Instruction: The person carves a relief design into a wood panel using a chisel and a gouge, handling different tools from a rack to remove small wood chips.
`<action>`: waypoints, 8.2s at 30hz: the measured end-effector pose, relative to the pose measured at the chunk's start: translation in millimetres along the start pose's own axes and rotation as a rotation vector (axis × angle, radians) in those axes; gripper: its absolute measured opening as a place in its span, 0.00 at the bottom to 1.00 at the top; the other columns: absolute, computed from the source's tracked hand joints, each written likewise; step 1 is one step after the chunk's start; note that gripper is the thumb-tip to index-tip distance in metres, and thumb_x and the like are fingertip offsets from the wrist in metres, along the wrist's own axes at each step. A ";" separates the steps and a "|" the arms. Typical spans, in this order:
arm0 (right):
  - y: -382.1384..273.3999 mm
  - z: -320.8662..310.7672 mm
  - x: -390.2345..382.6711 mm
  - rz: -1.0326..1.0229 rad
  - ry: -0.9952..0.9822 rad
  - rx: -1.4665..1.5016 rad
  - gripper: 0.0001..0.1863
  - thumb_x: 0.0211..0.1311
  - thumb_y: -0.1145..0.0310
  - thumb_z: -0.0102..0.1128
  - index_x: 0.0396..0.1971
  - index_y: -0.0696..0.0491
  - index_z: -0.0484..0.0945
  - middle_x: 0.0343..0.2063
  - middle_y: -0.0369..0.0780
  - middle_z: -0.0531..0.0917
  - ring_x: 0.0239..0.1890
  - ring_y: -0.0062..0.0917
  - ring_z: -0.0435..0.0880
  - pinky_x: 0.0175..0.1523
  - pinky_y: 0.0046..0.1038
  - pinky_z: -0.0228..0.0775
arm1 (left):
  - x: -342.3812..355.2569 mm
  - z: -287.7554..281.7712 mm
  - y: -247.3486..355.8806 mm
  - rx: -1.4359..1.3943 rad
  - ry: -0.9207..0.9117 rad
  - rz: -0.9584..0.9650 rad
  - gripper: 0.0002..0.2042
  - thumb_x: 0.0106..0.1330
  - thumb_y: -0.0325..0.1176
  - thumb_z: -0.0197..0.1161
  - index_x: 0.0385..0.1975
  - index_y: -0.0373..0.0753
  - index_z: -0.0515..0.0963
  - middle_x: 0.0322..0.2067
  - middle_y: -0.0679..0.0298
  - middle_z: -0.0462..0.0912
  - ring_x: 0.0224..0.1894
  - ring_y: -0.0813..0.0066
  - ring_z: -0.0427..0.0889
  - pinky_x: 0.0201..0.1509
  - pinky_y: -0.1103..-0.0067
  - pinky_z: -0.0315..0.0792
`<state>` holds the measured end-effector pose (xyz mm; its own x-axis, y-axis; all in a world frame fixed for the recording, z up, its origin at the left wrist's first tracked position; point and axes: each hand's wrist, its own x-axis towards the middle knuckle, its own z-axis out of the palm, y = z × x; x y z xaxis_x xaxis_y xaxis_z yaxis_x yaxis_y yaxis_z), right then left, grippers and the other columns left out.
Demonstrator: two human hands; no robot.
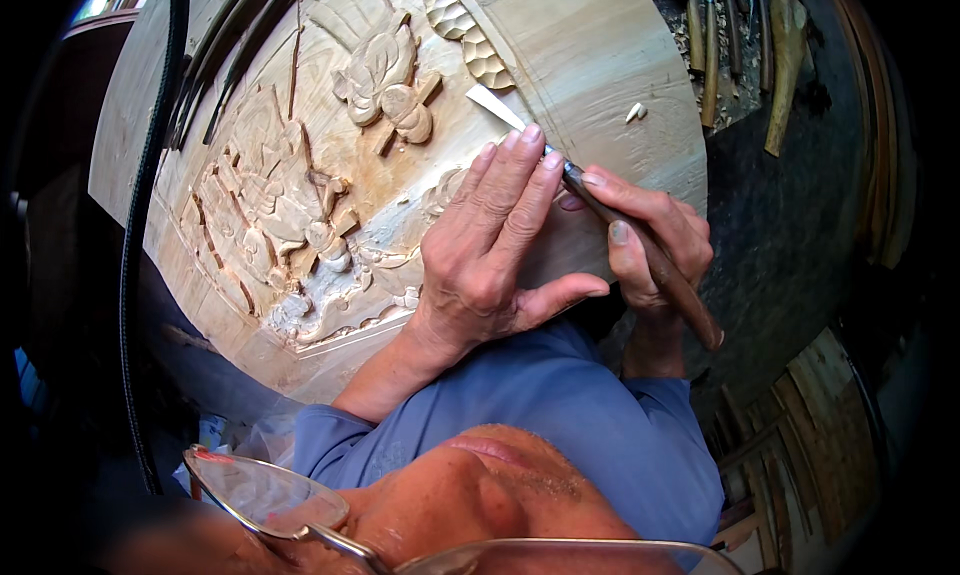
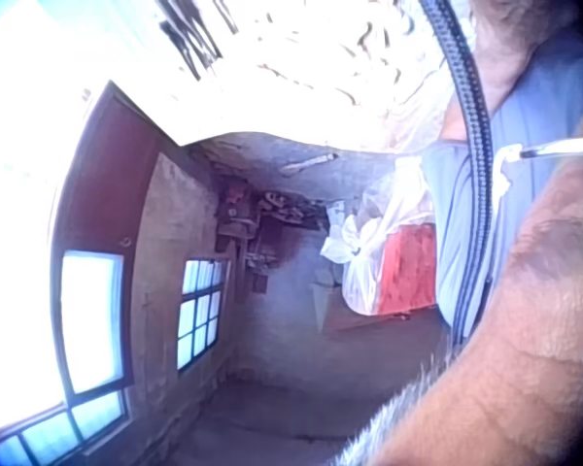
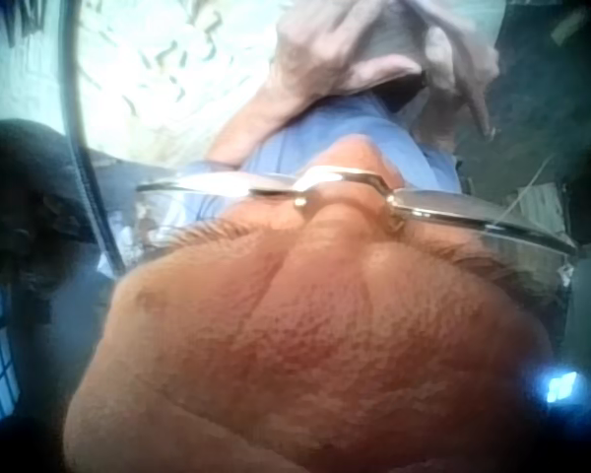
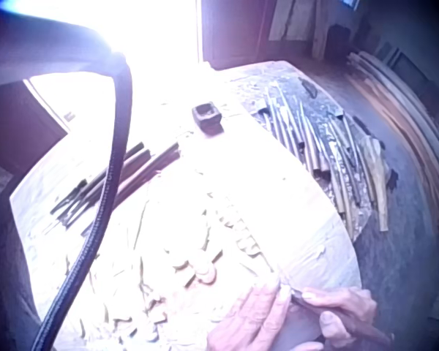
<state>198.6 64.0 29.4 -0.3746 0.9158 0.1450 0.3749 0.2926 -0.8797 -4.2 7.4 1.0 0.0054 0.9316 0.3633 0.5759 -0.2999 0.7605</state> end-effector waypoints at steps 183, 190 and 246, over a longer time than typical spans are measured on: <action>-12.7 60.4 -15.9 -0.360 0.088 -0.298 0.24 0.83 0.60 0.61 0.60 0.70 0.80 0.47 0.59 0.91 0.46 0.51 0.96 0.50 0.44 0.91 | -10.1 -17.0 -4.7 0.003 0.183 -0.110 0.48 0.75 0.75 0.53 0.64 0.26 0.82 0.60 0.34 0.86 0.66 0.39 0.87 0.78 0.45 0.68; -16.8 83.1 -6.4 -0.344 0.128 -0.327 0.24 0.76 0.63 0.69 0.57 0.70 0.82 0.46 0.57 0.92 0.46 0.50 0.96 0.52 0.43 0.91 | -13.5 -13.7 -9.2 -0.075 0.214 -0.101 0.56 0.70 0.85 0.46 0.62 0.25 0.83 0.60 0.33 0.86 0.67 0.37 0.86 0.81 0.43 0.60; -36.4 71.1 -14.0 -0.312 0.036 -0.297 0.21 0.74 0.71 0.67 0.58 0.70 0.82 0.47 0.56 0.92 0.47 0.52 0.95 0.53 0.43 0.91 | -19.3 -11.2 -9.0 -0.084 0.208 -0.132 0.58 0.65 0.87 0.48 0.63 0.27 0.84 0.59 0.33 0.86 0.67 0.33 0.84 0.81 0.41 0.60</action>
<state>129.9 21.0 27.2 -0.4809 0.7783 0.4037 0.4781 0.6187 -0.6233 -18.6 -10.2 -6.9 -0.2383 0.9045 0.3538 0.4901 -0.2026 0.8478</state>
